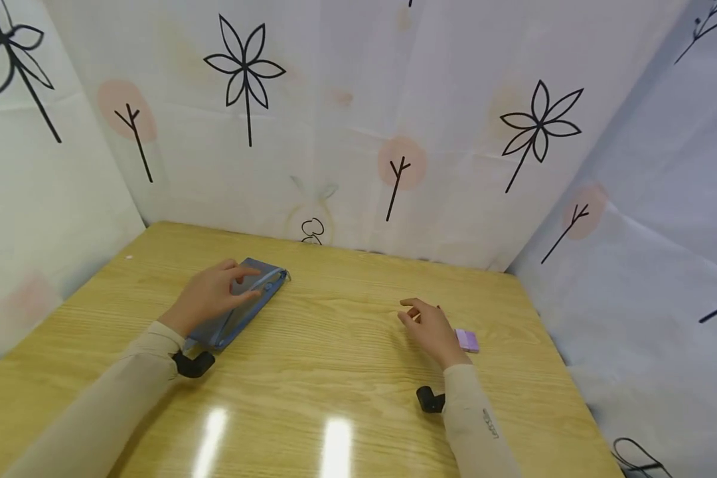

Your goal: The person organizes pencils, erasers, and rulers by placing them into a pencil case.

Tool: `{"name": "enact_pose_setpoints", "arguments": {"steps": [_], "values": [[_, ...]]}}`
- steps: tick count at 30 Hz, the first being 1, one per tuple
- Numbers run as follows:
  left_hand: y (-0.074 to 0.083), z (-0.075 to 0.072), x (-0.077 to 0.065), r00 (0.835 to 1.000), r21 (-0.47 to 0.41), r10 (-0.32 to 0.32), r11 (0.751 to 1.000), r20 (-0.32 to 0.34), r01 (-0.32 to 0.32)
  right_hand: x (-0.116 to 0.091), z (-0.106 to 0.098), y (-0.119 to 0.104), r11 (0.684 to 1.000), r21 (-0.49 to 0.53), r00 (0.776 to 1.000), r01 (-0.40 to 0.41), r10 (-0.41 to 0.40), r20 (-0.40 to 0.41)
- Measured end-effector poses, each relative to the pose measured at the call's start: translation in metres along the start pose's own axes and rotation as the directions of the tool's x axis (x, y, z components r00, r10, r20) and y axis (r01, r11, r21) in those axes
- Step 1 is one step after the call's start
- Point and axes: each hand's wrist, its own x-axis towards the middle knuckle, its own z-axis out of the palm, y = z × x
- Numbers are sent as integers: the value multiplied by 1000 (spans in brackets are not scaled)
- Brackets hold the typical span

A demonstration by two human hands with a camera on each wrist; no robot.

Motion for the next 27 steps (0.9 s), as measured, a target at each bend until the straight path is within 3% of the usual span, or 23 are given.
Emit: {"name": "enact_pose_setpoints", "arguments": {"steps": [7, 13, 27], "values": [[-2, 9, -17, 1000, 27, -4, 1000, 7, 4, -20, -11, 17, 998, -47, 999, -40, 40, -14], [-1, 12, -21, 1000, 41, -5, 999, -13, 5, -26, -26, 30, 986, -147, 995, -83, 74, -63], [-10, 15, -13, 998, -139, -44, 990, -42, 38, -28, -35, 52, 937, -324, 987, -132, 93, -134]]}}
